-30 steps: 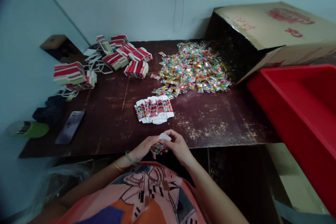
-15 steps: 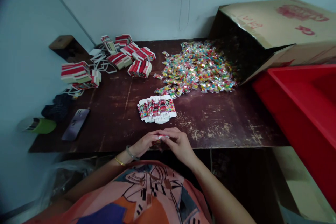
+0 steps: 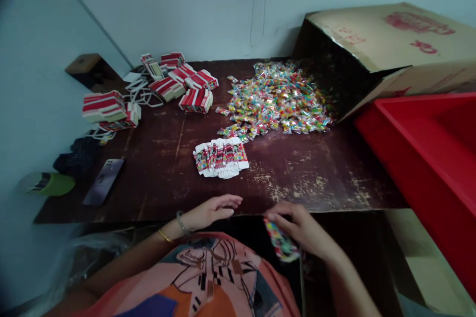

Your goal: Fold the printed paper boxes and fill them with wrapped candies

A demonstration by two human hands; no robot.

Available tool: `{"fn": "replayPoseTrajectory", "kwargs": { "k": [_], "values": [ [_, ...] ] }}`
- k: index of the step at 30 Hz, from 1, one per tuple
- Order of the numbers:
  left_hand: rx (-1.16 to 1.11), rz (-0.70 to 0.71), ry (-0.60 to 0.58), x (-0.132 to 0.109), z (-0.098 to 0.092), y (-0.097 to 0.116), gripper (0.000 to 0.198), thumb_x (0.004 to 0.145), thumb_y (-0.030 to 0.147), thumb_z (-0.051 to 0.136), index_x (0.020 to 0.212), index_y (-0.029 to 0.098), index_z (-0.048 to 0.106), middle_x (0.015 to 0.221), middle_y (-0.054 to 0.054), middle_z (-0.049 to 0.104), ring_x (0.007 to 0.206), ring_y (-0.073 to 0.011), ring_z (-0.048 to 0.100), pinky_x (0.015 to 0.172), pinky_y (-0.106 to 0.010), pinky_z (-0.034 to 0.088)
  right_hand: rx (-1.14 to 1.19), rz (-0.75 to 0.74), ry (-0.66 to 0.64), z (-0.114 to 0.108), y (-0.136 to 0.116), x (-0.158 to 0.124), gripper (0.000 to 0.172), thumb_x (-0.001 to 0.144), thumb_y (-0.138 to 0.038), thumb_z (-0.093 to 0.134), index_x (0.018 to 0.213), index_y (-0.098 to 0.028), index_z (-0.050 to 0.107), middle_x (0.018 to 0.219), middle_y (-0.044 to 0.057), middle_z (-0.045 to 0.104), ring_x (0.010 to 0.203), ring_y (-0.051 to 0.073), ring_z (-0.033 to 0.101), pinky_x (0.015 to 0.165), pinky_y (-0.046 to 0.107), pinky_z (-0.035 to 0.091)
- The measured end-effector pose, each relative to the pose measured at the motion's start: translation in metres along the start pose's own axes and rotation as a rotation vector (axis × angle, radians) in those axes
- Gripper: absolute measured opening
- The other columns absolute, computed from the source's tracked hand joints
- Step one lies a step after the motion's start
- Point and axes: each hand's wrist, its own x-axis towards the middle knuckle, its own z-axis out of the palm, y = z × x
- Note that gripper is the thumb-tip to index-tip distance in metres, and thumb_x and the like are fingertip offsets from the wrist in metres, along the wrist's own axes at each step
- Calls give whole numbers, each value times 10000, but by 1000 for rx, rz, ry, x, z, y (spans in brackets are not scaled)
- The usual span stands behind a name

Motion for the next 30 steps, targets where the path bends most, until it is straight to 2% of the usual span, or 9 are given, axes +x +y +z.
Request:
{"fn": "replayPoseTrajectory", "kwargs": {
  "k": [4, 6, 9, 12, 16, 20, 23, 26, 30],
  "values": [
    [8, -1, 174, 2, -23, 5, 362, 803, 351, 604, 1116, 171, 604, 1042, -87, 621, 897, -172, 590, 753, -290, 461, -245, -20, -71, -27, 10, 9, 244, 896, -392, 538, 864, -222, 712, 895, 51, 706, 857, 211, 633, 803, 330, 480],
    [8, 20, 239, 4, -27, 7, 355, 803, 358, 596, 1097, 159, 605, 1009, -83, 618, 866, -168, 595, 732, -286, 461, -311, -141, 56, -15, 19, 48, 234, 898, -369, 537, 1016, -235, 688, 1046, 72, 689, 988, 229, 615, 883, 361, 467],
    [-2, 43, 247, 6, -23, 7, 347, 807, 364, 591, 1088, 160, 604, 989, -74, 618, 845, -165, 597, 718, -284, 459, -457, -367, 296, 6, 34, 120, 447, 857, -339, 605, 1286, -240, 534, 1324, 115, 547, 1197, 270, 505, 950, 426, 433],
    [-65, 10, 210, 5, -20, 4, 365, 804, 399, 605, 1070, 149, 611, 956, -80, 628, 810, -166, 604, 691, -283, 451, -545, -480, 391, 11, 39, 164, 286, 891, -273, 562, 1168, -237, 624, 1183, 105, 648, 1099, 260, 562, 897, 442, 440],
    [-337, -25, 191, 3, -25, 0, 470, 826, 504, 556, 1107, 131, 600, 1036, -139, 645, 924, -218, 619, 799, -344, 453, -542, -561, 404, 28, 28, 142, 192, 919, -216, 514, 1021, -216, 677, 990, 82, 709, 906, 207, 603, 828, 398, 443],
    [-602, 18, 138, 13, -24, -3, 458, 777, 400, 637, 1152, 143, 582, 1059, -128, 664, 948, -212, 621, 858, -354, 443, -488, -685, 254, 70, 11, 84, 183, 888, -226, 579, 1052, -261, 650, 1026, 35, 692, 1008, 208, 555, 915, 419, 401],
    [-472, -26, 205, 25, -12, -7, 381, 632, 195, 717, 999, 139, 631, 839, -43, 690, 736, -141, 621, 732, -269, 448, -414, -610, 355, 85, 3, 69, 282, 889, -232, 569, 1167, -275, 595, 1147, 54, 637, 1081, 230, 506, 965, 459, 370],
    [-341, -99, 187, 31, 2, -11, 246, 587, 140, 706, 822, 128, 632, 647, 3, 647, 578, -116, 572, 604, -247, 416, -357, -450, 513, 79, -1, 79, 278, 866, -260, 596, 1143, -265, 608, 1215, 89, 583, 1140, 273, 450, 963, 486, 367],
    [-245, -124, 115, 23, 10, -4, 142, 612, 165, 696, 725, 130, 617, 549, 25, 599, 510, -90, 516, 551, -225, 373, -174, -384, 360, 62, -11, 89, 95, 810, -314, 666, 843, -225, 667, 1239, 79, 552, 1191, 272, 428, 999, 457, 355]
  ]
}}
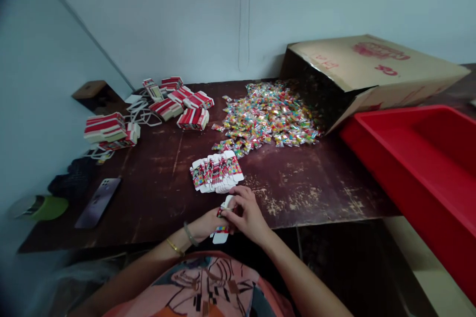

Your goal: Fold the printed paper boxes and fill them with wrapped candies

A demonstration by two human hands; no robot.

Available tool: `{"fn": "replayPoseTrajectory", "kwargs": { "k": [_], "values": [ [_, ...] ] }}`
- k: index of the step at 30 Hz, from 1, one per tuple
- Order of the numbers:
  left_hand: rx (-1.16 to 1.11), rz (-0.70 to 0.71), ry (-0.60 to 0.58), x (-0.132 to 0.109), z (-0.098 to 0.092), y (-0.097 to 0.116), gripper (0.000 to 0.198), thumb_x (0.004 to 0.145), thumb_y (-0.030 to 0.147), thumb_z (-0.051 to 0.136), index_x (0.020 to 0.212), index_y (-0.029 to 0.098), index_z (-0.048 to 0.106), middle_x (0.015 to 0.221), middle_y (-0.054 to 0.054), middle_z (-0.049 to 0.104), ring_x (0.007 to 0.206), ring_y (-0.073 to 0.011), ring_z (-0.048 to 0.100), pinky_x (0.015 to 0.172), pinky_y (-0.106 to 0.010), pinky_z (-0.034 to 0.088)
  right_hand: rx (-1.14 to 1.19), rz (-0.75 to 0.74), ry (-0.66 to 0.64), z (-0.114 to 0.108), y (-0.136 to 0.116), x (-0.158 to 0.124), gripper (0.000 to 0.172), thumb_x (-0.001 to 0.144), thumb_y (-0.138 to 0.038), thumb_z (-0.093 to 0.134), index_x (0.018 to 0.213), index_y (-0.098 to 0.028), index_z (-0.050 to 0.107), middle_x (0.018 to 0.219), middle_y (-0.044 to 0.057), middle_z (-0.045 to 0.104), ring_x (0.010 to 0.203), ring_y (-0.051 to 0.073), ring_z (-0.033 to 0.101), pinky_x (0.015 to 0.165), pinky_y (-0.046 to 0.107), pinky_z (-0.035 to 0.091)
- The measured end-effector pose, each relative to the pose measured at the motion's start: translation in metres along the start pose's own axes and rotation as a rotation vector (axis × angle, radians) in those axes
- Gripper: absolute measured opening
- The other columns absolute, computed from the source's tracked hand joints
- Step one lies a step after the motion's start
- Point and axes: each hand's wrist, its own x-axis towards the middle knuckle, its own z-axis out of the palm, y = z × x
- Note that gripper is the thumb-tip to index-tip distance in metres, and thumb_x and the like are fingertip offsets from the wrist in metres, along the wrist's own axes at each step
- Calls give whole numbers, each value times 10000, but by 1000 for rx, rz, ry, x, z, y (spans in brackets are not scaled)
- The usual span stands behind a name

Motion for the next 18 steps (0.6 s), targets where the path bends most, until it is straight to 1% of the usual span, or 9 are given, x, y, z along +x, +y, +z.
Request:
{"fn": "replayPoseTrajectory", "kwargs": {
  "k": [3, 5, 6, 7, 10, 12, 14, 16, 18],
  "values": [
    [67, -41, -136, -11, 0, 8, 188, 582, 206, 752, 685, 115, 623, 590, -8, 624, 545, -101, 531, 550, -225, 374, 181, 33, -273, -14, -4, 5, 165, 798, -357, 678, 747, -200, 676, 1276, 77, 530, 1201, 266, 446, 1012, 436, 349],
    [160, -38, -229, -14, -1, 10, 255, 581, 273, 782, 705, 112, 628, 647, -14, 629, 569, -104, 529, 560, -231, 383, 344, 42, -454, -24, -4, 6, 233, 801, -376, 672, 687, -173, 663, 1194, 79, 568, 1111, 242, 517, 949, 381, 409],
    [225, -8, -221, -15, -1, 10, 280, 594, 316, 783, 698, 115, 619, 643, 0, 607, 561, -95, 508, 557, -229, 378, 417, 57, -504, -28, -4, 5, 257, 806, -384, 665, 672, -164, 654, 1128, 74, 587, 1041, 221, 550, 901, 348, 437],
    [288, 36, -169, -14, -2, 8, 302, 612, 359, 775, 680, 120, 603, 619, 20, 569, 546, -83, 475, 549, -225, 365, 475, 83, -516, -30, -4, 4, 260, 815, -387, 654, 689, -160, 652, 1059, 65, 599, 972, 200, 569, 857, 322, 454],
    [383, 167, 102, -11, 0, -4, 362, 653, 439, 739, 630, 130, 551, 573, 49, 479, 533, -73, 414, 534, -220, 346, 571, 229, -361, -25, -7, -5, 219, 851, -385, 607, 857, -169, 640, 907, 30, 612, 839, 161, 572, 759, 279, 470],
    [362, 247, 229, -12, 2, -12, 342, 712, 453, 689, 774, 137, 577, 660, 27, 545, 602, -101, 484, 587, -229, 397, 594, 312, -238, -15, -10, -16, 214, 860, -379, 593, 952, -186, 587, 882, 17, 622, 797, 148, 565, 698, 253, 468],
    [361, 357, 348, -18, 3, -17, 374, 763, 427, 653, 1010, 169, 542, 787, 6, 604, 706, -128, 555, 669, -243, 439, 619, 368, -142, -5, -12, -30, 247, 840, -378, 620, 997, -214, 523, 894, 5, 623, 747, 131, 555, 634, 228, 456],
    [403, 414, 380, -26, 3, -19, 428, 787, 394, 639, 1130, 198, 476, 865, -13, 628, 774, -143, 593, 716, -252, 455, 708, 439, -66, 4, -11, -43, 285, 827, -399, 632, 1001, -233, 479, 835, -17, 604, 667, 113, 541, 586, 217, 450],
    [463, 392, 303, -33, 0, -21, 384, 798, 378, 627, 1109, 189, 503, 889, -38, 647, 800, -158, 611, 727, -259, 462, 864, 547, -28, 9, -9, -54, 264, 843, -445, 595, 931, -225, 479, 722, -40, 556, 584, 98, 521, 558, 217, 456]
  ]
}}
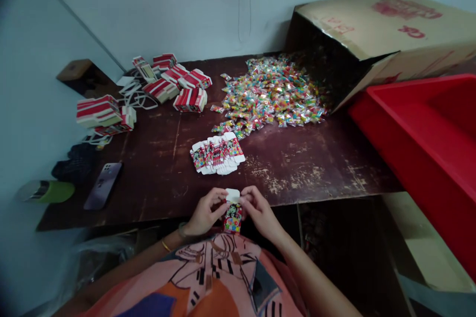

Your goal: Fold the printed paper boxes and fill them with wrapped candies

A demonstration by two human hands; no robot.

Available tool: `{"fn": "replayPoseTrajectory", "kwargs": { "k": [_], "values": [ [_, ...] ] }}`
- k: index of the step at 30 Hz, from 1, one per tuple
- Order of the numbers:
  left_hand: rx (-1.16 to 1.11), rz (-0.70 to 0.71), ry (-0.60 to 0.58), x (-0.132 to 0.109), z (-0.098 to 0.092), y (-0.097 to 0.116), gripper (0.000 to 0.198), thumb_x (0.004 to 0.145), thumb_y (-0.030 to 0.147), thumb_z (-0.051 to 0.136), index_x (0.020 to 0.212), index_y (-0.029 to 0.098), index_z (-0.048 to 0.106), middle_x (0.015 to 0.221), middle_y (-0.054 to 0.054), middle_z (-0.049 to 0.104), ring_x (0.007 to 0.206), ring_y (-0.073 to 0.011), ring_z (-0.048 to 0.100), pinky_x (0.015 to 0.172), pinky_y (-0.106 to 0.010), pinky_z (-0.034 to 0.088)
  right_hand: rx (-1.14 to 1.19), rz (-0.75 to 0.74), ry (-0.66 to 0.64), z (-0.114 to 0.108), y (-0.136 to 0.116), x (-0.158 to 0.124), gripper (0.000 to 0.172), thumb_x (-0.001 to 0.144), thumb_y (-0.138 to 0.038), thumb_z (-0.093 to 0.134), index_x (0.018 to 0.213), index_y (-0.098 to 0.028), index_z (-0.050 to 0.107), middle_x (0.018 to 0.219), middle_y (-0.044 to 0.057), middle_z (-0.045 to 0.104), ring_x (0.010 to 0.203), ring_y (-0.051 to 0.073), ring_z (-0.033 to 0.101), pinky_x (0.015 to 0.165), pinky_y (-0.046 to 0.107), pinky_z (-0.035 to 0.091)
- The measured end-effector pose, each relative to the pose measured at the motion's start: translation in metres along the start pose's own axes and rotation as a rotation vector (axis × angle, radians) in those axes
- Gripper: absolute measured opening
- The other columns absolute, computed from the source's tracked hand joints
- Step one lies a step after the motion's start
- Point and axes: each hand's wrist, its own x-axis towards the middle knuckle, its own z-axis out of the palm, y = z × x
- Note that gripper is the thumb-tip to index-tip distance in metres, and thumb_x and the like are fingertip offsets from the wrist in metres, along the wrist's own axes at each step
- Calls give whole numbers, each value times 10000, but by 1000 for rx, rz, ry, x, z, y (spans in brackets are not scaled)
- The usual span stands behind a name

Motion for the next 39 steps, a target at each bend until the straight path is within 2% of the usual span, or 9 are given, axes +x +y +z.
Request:
{"fn": "replayPoseTrajectory", "kwargs": {
  "k": [4, 10, 14, 18, 23, 30, 33, 37, 39],
  "values": [
    [117, 27, -123, -9, -7, -2, 288, 819, 361, 600, 1035, 172, 613, 947, -66, 668, 838, -172, 608, 748, -260, 452, 210, 217, -79, -6, 9, -6, 282, 799, -442, 647, 829, -190, 524, 683, -43, 542, 527, 68, 497, 526, 199, 474],
    [-22, -48, -150, -9, 1, -1, 250, 813, 351, 588, 943, 158, 679, 776, -20, 617, 732, -137, 541, 706, -240, 407, 9, 273, -306, -20, -8, 7, 279, 685, -348, 752, 860, -155, 651, 723, -23, 615, 567, 82, 531, 542, 211, 489],
    [-514, -367, -168, -2, 13, -2, 489, 701, 243, 624, 1183, 212, 547, 778, 14, 596, 683, -124, 542, 688, -251, 422, -354, 5, -322, -15, -25, 10, 194, 800, -344, 650, 832, -167, 721, 809, 26, 662, 723, 141, 597, 679, 266, 490],
    [-757, -537, -253, 1, 17, 1, 442, 634, 163, 589, 1074, 179, 623, 872, -32, 647, 789, -167, 585, 774, -302, 439, -503, -173, -234, -1, -25, 3, 338, 924, -365, 487, 788, -188, 741, 868, 50, 685, 819, 169, 625, 771, 298, 478],
    [-693, -492, -340, -1, 9, 2, 402, 672, 207, 621, 1071, 170, 644, 887, -43, 657, 815, -170, 590, 771, -290, 444, -527, -168, -134, 0, -14, 1, 225, 880, -356, 581, 965, -222, 740, 863, 52, 697, 783, 171, 641, 728, 293, 500],
    [-418, -369, -415, -1, 2, -9, 652, 728, 167, 661, 1343, 188, 446, 1204, -93, 607, 975, -179, 595, 822, -272, 448, -880, -411, -317, -11, -18, -6, 321, 900, -235, 525, 1203, -257, 627, 1096, 93, 639, 1003, 225, 554, 868, 382, 470],
    [-372, -262, -396, 3, 2, -6, 732, 738, 153, 666, 1400, 202, 358, 1329, -117, 536, 1161, -210, 529, 943, -299, 414, -805, -399, -340, -14, -18, 1, 354, 884, -206, 547, 1228, -267, 602, 1073, 79, 638, 997, 213, 562, 873, 369, 472],
    [-388, -211, -335, 3, -2, -3, 783, 766, 186, 658, 1442, 202, 264, 1317, -145, 553, 1183, -218, 528, 970, -327, 405, -576, -343, -76, -9, -3, 5, 254, 866, -252, 597, 1113, -250, 657, 953, 54, 658, 868, 184, 600, 798, 335, 497],
    [-362, -251, -319, 0, -6, -6, 793, 739, 202, 690, 1428, 190, 298, 1306, -158, 560, 1143, -223, 556, 941, -327, 423, -543, -376, -25, 0, 9, -1, 181, 866, -254, 596, 1015, -256, 699, 970, 60, 664, 906, 195, 593, 821, 354, 490]
  ]
}}
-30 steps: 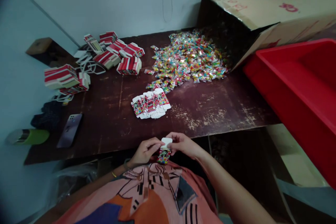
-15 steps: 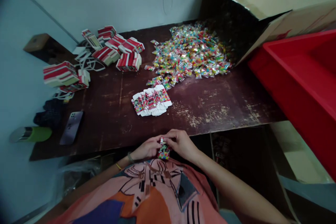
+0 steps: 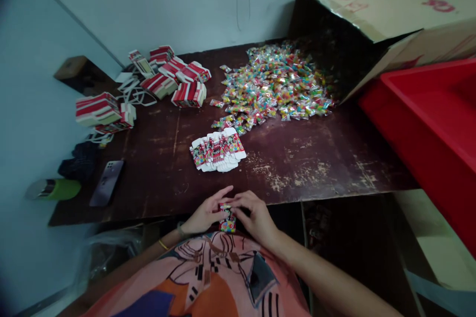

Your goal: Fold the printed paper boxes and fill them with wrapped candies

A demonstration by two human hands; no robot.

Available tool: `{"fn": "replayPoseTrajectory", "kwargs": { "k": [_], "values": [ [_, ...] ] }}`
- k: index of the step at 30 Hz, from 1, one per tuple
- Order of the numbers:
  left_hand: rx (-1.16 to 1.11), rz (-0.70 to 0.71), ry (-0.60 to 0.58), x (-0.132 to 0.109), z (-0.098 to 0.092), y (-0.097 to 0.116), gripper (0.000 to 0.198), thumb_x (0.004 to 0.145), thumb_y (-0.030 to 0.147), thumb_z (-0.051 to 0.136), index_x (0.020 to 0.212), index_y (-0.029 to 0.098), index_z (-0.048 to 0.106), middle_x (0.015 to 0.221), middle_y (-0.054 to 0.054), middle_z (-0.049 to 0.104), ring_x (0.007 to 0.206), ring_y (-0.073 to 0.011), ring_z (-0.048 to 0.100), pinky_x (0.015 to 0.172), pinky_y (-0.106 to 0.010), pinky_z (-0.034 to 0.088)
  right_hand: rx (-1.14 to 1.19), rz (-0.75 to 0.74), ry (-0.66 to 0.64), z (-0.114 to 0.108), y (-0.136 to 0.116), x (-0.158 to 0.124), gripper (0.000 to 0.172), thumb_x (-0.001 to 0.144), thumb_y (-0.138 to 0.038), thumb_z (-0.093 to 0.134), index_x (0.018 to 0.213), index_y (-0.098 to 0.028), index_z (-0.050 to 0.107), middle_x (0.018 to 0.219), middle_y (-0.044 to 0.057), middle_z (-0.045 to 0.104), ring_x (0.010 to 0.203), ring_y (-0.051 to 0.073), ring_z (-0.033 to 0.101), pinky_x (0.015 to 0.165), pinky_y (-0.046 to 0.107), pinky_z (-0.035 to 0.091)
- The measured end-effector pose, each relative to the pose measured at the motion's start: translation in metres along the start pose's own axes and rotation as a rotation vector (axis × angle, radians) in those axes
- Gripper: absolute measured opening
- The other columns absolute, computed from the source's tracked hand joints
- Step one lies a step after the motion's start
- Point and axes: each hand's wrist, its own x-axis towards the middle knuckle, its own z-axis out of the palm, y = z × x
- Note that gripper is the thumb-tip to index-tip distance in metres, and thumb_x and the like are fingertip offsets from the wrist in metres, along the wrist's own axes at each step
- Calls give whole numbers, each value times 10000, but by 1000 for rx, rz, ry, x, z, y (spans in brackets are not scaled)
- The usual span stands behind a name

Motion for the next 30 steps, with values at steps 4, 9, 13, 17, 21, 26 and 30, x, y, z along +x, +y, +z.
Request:
{"fn": "replayPoseTrajectory", "kwargs": {
  "k": [4, 9, 13, 17, 21, 26, 30],
  "values": [
    [40, -63, -4, -3, -5, -2, 696, 692, 232, 730, 1330, 181, 456, 1236, -137, 603, 1059, -223, 595, 908, -336, 439, 88, 12, -104, 9, 5, -6, 200, 878, -246, 582, 1032, -286, 703, 1058, 55, 655, 1009, 196, 578, 899, 370, 473],
    [167, -64, -29, -2, -8, 22, 583, 708, 225, 680, 1262, 163, 512, 976, -65, 654, 876, -179, 614, 826, -315, 451, -188, -45, 190, -76, 59, 47, 227, 888, -295, 540, 1064, -248, 675, 1101, 68, 631, 1104, 217, 537, 1006, 411, 391],
    [601, -127, 56, -18, -19, 46, 317, 696, 202, 630, 1009, 153, 652, 939, -37, 656, 883, -176, 569, 831, -282, 415, -655, 36, 820, -192, 120, 99, 422, 872, -334, 505, 1259, -168, 531, 1254, 148, 503, 1200, 292, 430, 1036, 503, 307],
    [717, -293, 8, -37, -38, 49, 199, 659, 199, 619, 854, 158, 629, 749, 24, 606, 719, -144, 529, 653, -231, 388, -827, 180, 1000, -267, 144, 135, 633, 873, -419, 468, 1383, -69, 333, 1336, 256, 383, 1234, 370, 352, 1001, 575, 285],
    [576, -318, 7, -40, -48, 44, 228, 654, 269, 687, 820, 161, 573, 725, 26, 599, 703, -137, 527, 619, -220, 377, -860, 82, 805, -273, 147, 168, 574, 821, -453, 557, 1305, -152, 484, 1306, 192, 478, 1189, 345, 414, 988, 509, 335],
    [210, -244, 142, -28, -42, 44, 518, 734, 492, 649, 1144, 225, 479, 1009, -65, 630, 806, -203, 602, 591, -271, 467, -856, -59, 597, -220, 131, 172, 395, 820, -400, 583, 1175, -229, 609, 1281, 120, 541, 1165, 295, 457, 976, 450, 362],
    [51, -213, 124, -15, -31, 43, 511, 799, 413, 614, 1233, 209, 436, 983, -95, 632, 802, -209, 625, 528, -249, 481, -818, -131, 537, -156, 115, 143, 371, 821, -351, 602, 1181, -257, 599, 1224, 86, 593, 1122, 261, 502, 961, 420, 375]
  ]
}}
